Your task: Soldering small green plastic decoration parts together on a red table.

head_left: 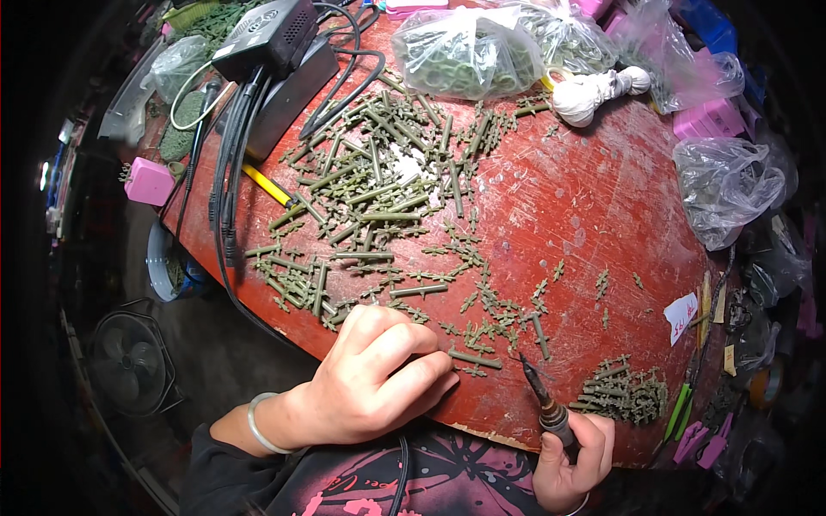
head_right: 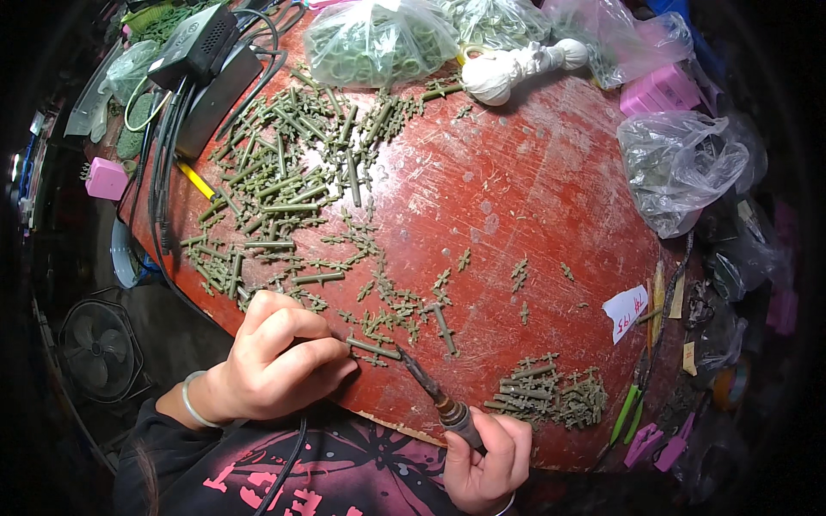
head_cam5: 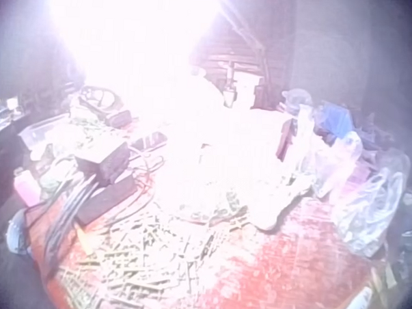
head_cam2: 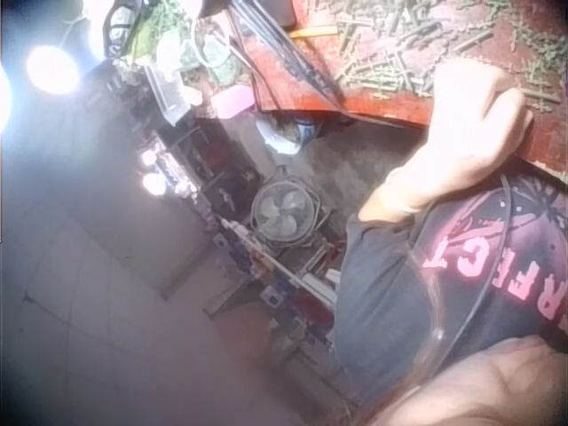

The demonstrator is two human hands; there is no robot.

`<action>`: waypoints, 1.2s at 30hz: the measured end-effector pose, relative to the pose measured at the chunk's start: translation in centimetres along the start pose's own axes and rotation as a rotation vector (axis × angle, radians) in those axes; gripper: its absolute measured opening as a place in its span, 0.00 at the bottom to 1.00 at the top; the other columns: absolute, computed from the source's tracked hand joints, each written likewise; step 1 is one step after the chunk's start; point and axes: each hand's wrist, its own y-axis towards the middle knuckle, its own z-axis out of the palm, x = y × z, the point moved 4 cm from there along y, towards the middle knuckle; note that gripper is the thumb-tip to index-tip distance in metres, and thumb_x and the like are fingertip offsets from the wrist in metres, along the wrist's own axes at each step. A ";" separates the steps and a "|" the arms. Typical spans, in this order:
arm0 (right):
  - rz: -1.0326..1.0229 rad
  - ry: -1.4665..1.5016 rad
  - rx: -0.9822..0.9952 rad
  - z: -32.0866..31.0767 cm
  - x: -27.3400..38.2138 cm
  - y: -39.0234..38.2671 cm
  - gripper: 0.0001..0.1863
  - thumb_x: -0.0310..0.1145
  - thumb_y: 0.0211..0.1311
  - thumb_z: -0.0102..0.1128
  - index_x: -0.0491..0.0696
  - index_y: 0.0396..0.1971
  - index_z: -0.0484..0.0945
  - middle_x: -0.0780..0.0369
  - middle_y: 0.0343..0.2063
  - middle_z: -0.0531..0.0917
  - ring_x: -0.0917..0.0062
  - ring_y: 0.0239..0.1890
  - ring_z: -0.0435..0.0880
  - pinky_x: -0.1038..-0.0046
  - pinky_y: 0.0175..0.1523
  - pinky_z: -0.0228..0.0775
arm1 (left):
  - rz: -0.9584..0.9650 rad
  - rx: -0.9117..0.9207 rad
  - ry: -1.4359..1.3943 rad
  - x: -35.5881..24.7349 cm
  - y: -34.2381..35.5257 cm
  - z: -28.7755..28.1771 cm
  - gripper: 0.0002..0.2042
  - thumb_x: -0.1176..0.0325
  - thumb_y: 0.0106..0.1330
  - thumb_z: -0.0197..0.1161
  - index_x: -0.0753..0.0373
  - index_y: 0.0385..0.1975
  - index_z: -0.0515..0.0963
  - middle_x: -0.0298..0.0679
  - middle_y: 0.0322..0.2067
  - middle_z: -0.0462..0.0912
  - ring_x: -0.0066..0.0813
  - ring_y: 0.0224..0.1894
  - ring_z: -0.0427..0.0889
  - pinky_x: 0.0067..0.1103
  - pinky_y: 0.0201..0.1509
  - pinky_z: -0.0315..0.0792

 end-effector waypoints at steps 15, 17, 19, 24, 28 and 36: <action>-0.005 0.013 0.043 0.6 -0.7 -0.5 0.19 0.32 0.60 0.74 0.37 0.46 0.81 0.55 0.35 0.79 0.71 0.32 0.79 0.74 0.33 0.75 | -0.036 0.025 0.012 0.5 0.0 -0.4 0.16 0.73 0.43 0.77 0.60 0.34 0.81 0.35 0.34 0.78 0.36 0.35 0.74 0.29 0.38 0.69; -0.011 0.013 0.049 1.0 -0.5 -0.2 0.19 0.32 0.59 0.75 0.38 0.46 0.81 0.56 0.35 0.79 0.71 0.31 0.79 0.73 0.32 0.75 | -0.029 0.023 0.019 0.7 0.0 -0.6 0.17 0.73 0.42 0.77 0.60 0.34 0.81 0.35 0.34 0.78 0.36 0.35 0.74 0.29 0.38 0.69; 0.002 0.047 0.084 1.5 -0.5 0.0 0.19 0.31 0.57 0.76 0.39 0.46 0.82 0.57 0.34 0.79 0.70 0.30 0.80 0.71 0.31 0.75 | -0.010 0.022 0.037 0.9 0.1 -0.7 0.18 0.75 0.40 0.76 0.60 0.34 0.81 0.34 0.34 0.78 0.36 0.35 0.74 0.29 0.39 0.69; -0.001 0.033 0.120 2.0 0.5 0.8 0.16 0.27 0.61 0.70 0.38 0.46 0.78 0.54 0.36 0.79 0.68 0.33 0.78 0.70 0.38 0.71 | 0.008 0.034 0.034 1.4 0.1 -0.8 0.17 0.74 0.42 0.74 0.60 0.35 0.81 0.35 0.36 0.78 0.36 0.37 0.75 0.29 0.39 0.70; -0.025 0.002 0.136 2.1 0.7 1.1 0.16 0.26 0.59 0.71 0.38 0.46 0.79 0.54 0.36 0.80 0.67 0.33 0.78 0.70 0.38 0.72 | 0.014 0.032 0.032 1.4 0.1 -1.0 0.20 0.76 0.39 0.75 0.59 0.36 0.82 0.33 0.36 0.79 0.35 0.36 0.74 0.28 0.40 0.69; -0.056 0.015 0.141 2.3 0.7 1.6 0.15 0.24 0.56 0.74 0.37 0.43 0.82 0.54 0.33 0.80 0.64 0.31 0.80 0.67 0.34 0.75 | 0.008 0.010 0.049 1.5 -0.3 -0.9 0.17 0.72 0.41 0.74 0.59 0.35 0.81 0.34 0.38 0.79 0.35 0.39 0.76 0.29 0.41 0.70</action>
